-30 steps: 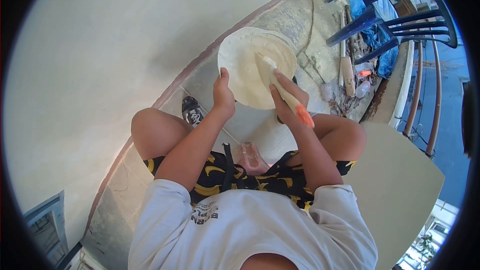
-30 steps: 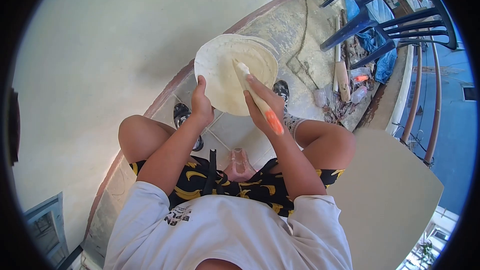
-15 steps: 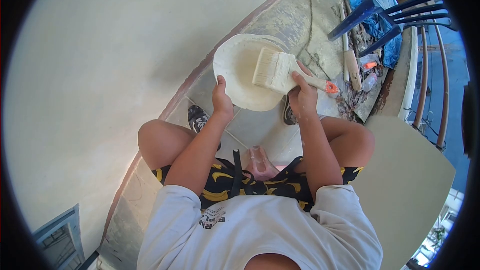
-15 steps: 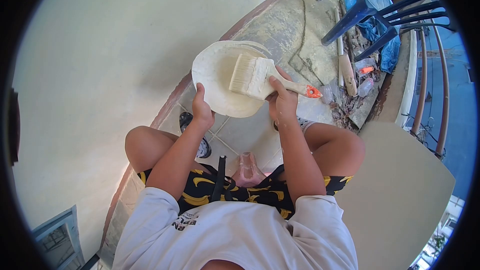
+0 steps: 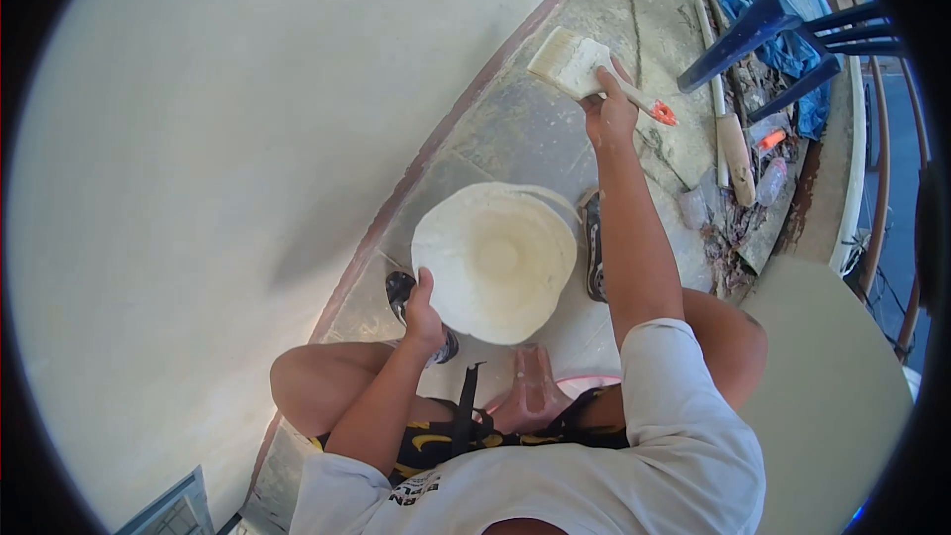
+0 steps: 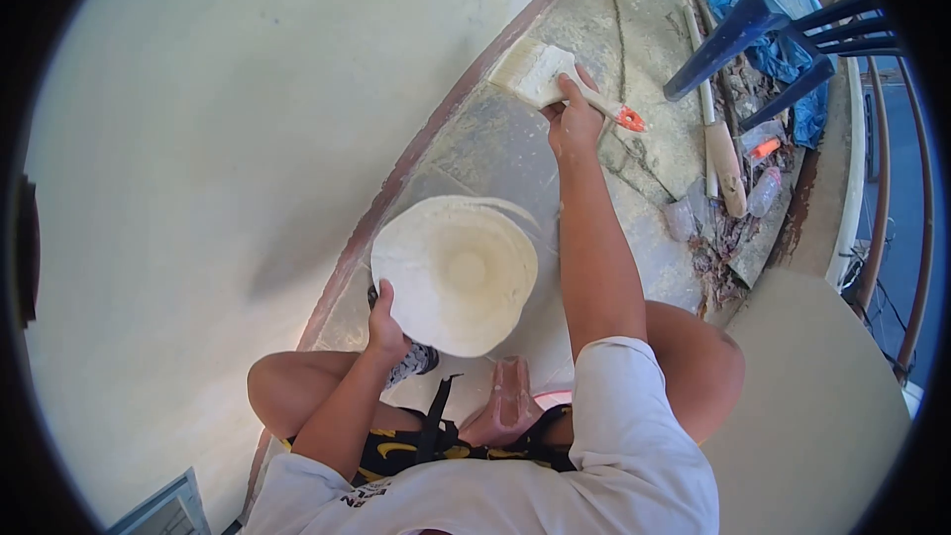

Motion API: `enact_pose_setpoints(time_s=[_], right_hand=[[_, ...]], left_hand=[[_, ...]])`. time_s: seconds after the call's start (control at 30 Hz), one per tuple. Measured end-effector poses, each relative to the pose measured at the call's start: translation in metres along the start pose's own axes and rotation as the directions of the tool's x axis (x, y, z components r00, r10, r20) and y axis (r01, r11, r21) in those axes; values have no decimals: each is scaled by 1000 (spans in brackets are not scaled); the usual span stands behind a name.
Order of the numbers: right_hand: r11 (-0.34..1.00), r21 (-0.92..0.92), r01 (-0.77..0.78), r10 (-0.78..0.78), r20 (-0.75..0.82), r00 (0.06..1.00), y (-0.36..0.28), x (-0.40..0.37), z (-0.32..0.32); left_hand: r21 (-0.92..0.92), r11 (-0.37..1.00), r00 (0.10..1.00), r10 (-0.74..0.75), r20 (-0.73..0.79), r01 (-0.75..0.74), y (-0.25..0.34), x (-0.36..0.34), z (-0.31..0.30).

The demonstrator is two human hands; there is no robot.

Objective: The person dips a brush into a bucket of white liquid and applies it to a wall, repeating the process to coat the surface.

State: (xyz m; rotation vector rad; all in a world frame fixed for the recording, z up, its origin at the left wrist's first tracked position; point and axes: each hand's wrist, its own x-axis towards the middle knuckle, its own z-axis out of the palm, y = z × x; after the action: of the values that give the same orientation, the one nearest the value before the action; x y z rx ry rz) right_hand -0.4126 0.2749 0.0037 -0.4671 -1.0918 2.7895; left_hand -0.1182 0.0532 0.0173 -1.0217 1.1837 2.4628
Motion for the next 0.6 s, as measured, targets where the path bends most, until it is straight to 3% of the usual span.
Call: enact_pose_setpoints(time_s=[0.1, 0.13, 0.23, 0.3, 0.37, 0.43, 0.5, 0.6], right_hand=[[995, -95, 41, -54, -135, 989, 51, 47, 13], [996, -87, 31, -43, -140, 989, 65, 59, 23], [956, -213, 200, -220, -73, 973, 101, 93, 59], [938, -244, 245, -265, -52, 963, 86, 91, 87], [940, -81, 333, -333, 11, 943, 61, 75, 105], [938, -88, 335, -338, -11, 941, 57, 72, 83], [936, -126, 328, -339, -87, 937, 68, 75, 60], [926, -240, 290, -316, -78, 946, 115, 91, 49]], left_hand=[[7, 997, 996, -72, -58, 73, -5, 1, -17], [5, 994, 992, -106, -69, 106, -5, 3, -22], [19, 994, 989, -106, -99, 108, -11, 10, -35], [22, 992, 988, -125, -89, 127, -7, 13, -35], [12, 991, 989, -132, -73, 133, -7, 11, -34], [-95, 989, 992, -115, -58, 109, -6, 13, -34], [-106, 989, 993, -110, -46, 105, -10, 14, -39], [-54, 994, 994, -99, -50, 96, -10, 14, -43]])
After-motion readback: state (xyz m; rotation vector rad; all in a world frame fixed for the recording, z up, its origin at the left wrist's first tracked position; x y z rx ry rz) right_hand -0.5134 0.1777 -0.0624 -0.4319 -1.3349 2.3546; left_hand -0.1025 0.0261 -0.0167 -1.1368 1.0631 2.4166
